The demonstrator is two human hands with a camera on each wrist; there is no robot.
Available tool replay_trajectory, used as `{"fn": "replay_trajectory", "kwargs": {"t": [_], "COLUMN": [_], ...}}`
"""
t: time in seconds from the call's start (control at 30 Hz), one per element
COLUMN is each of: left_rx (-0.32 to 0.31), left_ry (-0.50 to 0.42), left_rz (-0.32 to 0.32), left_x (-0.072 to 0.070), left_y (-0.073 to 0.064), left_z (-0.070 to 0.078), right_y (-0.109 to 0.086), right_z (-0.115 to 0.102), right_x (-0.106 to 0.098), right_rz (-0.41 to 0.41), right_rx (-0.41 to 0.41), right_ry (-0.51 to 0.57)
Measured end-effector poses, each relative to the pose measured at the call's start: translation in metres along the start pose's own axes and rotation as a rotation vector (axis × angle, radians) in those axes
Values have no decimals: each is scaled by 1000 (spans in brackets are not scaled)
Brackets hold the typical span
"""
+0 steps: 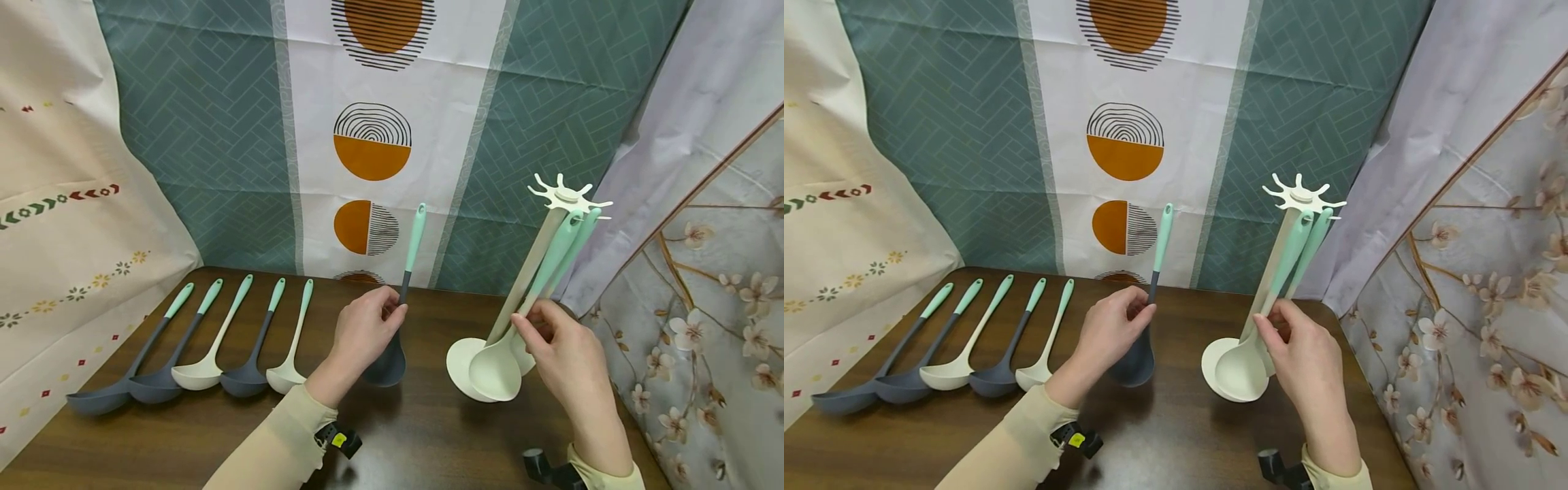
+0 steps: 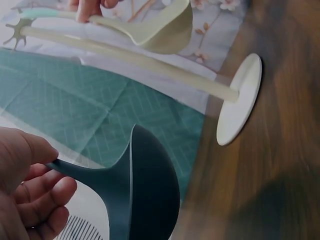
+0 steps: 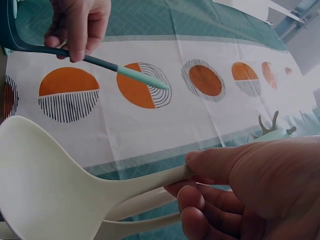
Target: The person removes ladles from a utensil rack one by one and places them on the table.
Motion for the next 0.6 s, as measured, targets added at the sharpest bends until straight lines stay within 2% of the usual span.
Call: {"fn": "replay_trajectory", "kwargs": {"t": [0.17, 0.6], "left_rx": [-10, -38], "left_ry": [31, 65], "left_rz": [-5, -40], "left_x": [-3, -9], "left_y": [-3, -8], "left_z": [-12, -26], "right_y": [0, 0], "right_z": [0, 0], "right_x": [0, 1], "right_rz": [6, 4], "right_rx": [2, 12], "right_ry": [-2, -13]}}
Point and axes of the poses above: each hand's wrist, its own y-axis towards the middle knuckle, its own x-axis out of the palm, z = x × y, the point moved 4 cm from there along y, towards the middle knuckle, and after that the axes turned 13 degrees about z, right-handed, at the moved point
